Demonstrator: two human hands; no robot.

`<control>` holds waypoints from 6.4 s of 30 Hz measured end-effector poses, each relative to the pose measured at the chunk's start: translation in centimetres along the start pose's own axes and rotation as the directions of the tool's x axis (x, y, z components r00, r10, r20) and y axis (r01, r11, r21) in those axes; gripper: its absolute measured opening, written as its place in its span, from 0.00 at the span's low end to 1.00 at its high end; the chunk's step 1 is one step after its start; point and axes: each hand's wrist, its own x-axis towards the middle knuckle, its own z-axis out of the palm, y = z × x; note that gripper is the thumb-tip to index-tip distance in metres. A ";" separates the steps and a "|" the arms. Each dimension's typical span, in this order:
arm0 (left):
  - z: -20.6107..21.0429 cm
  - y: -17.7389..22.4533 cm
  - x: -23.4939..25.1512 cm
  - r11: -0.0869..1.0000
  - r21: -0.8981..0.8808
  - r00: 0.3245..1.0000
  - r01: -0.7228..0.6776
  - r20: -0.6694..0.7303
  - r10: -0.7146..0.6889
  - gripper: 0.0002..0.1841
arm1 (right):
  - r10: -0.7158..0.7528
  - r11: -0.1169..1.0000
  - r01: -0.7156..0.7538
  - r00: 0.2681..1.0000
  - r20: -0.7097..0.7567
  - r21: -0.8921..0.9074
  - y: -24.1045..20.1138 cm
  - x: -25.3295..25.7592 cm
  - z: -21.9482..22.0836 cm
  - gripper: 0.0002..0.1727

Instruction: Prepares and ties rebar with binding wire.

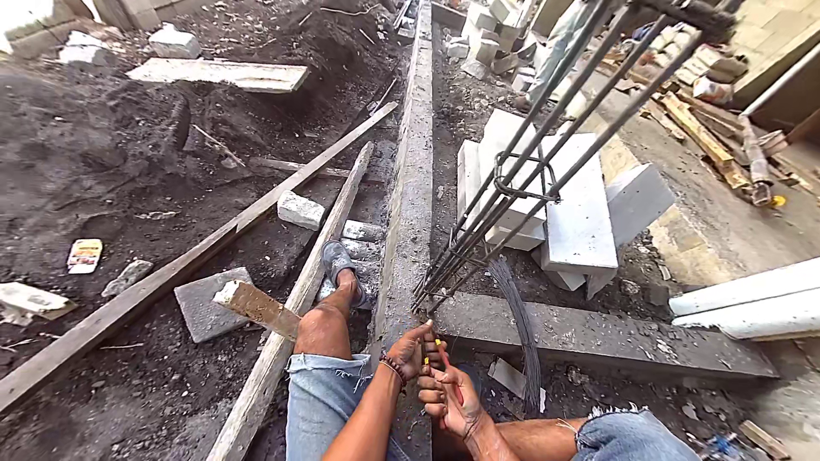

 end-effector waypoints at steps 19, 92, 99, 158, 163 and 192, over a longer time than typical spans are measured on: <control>2.0 -2.0 2.6 0.986 -0.100 0.985 -0.131 -0.126 0.118 0.25 | -0.376 0.333 -0.467 0.731 -0.569 -0.819 -3.7 -0.2 5.7 0.22; 1.5 -1.3 2.1 0.943 0.331 0.980 0.032 -0.194 0.034 0.25 | -0.244 0.557 -0.317 0.821 -0.516 -0.768 -2.6 -0.1 3.2 0.30; 1.4 -1.0 1.3 0.972 0.234 0.982 0.032 -0.189 0.013 0.27 | -0.266 0.613 -0.377 0.729 -0.630 -0.695 -1.5 0.3 3.7 0.27; 3.5 -0.4 -1.2 0.999 -0.025 0.978 0.037 -0.203 -0.041 0.28 | 0.088 0.886 -0.294 0.867 -0.491 -0.359 -3.6 -2.8 4.1 0.34; 3.4 -0.5 -1.4 0.955 0.246 0.985 0.165 -0.081 -0.150 0.33 | 0.008 0.888 -0.202 0.905 -0.425 -0.413 -2.3 -5.4 4.1 0.33; 2.2 3.3 2.3 0.761 0.643 0.867 -0.084 -0.329 0.374 0.26 | -0.376 0.766 0.039 0.837 -0.398 -0.642 -1.3 -8.8 6.2 0.31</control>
